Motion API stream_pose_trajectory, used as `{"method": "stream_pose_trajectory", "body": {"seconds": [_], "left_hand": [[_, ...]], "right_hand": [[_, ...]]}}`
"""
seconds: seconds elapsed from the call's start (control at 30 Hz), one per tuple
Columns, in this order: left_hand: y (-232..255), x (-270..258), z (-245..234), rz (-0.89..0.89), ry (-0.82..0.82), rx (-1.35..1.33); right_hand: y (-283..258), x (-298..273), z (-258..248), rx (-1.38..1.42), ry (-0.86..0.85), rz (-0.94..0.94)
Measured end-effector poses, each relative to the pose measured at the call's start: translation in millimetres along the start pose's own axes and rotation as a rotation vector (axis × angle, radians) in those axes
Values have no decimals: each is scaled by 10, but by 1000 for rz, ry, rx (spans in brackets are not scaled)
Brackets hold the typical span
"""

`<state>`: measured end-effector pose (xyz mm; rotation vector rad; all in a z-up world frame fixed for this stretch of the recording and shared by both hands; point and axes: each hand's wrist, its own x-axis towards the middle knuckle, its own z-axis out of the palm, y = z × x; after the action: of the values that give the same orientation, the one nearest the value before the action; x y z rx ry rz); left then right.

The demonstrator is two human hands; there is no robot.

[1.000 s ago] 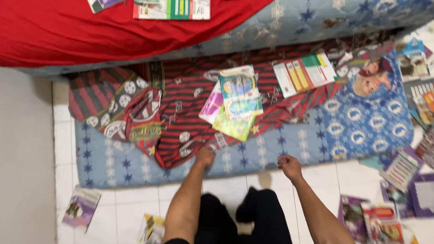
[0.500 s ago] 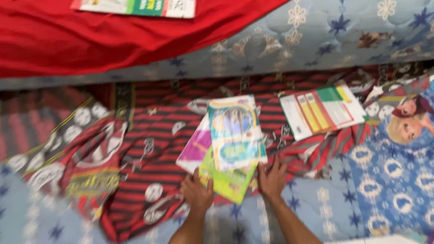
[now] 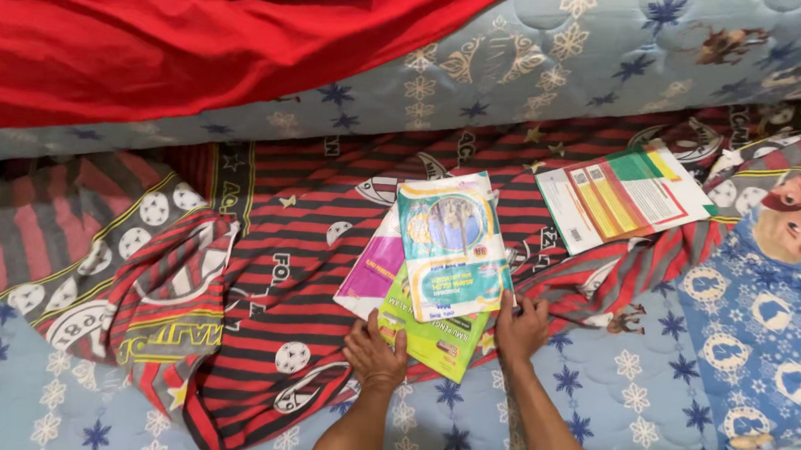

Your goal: The person organizes books by stacking them and placing them on a wooden shelf. They then smooth a patterned sheet on a mattress and use a brush to sweep the mattress surface.

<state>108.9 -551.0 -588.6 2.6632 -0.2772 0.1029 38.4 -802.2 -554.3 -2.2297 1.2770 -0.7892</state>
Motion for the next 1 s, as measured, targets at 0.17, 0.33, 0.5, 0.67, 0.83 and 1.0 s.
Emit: {"method": "stream_pose_trajectory", "body": {"seconds": [0.17, 0.33, 0.5, 0.67, 0.83, 1.0], "left_hand": [[69, 30, -255, -15, 41, -49], [76, -71, -487, 35, 127, -192], [-66, -115, -586, 66, 57, -339], [-265, -89, -599, -71, -245, -607], [-524, -519, -610, -145, -521, -950], [-626, -903, -581, 4, -661, -815]], "right_hand": [[152, -126, -98, 94, -104, -107], [298, -732, -346, 166, -267, -249], [369, -1368, -731, 191, -408, -234], [283, -1335, -813, 177, -460, -145], [290, -1283, -865, 690, -712, 243], [388, -1366, -960, 593, -829, 202]]}}
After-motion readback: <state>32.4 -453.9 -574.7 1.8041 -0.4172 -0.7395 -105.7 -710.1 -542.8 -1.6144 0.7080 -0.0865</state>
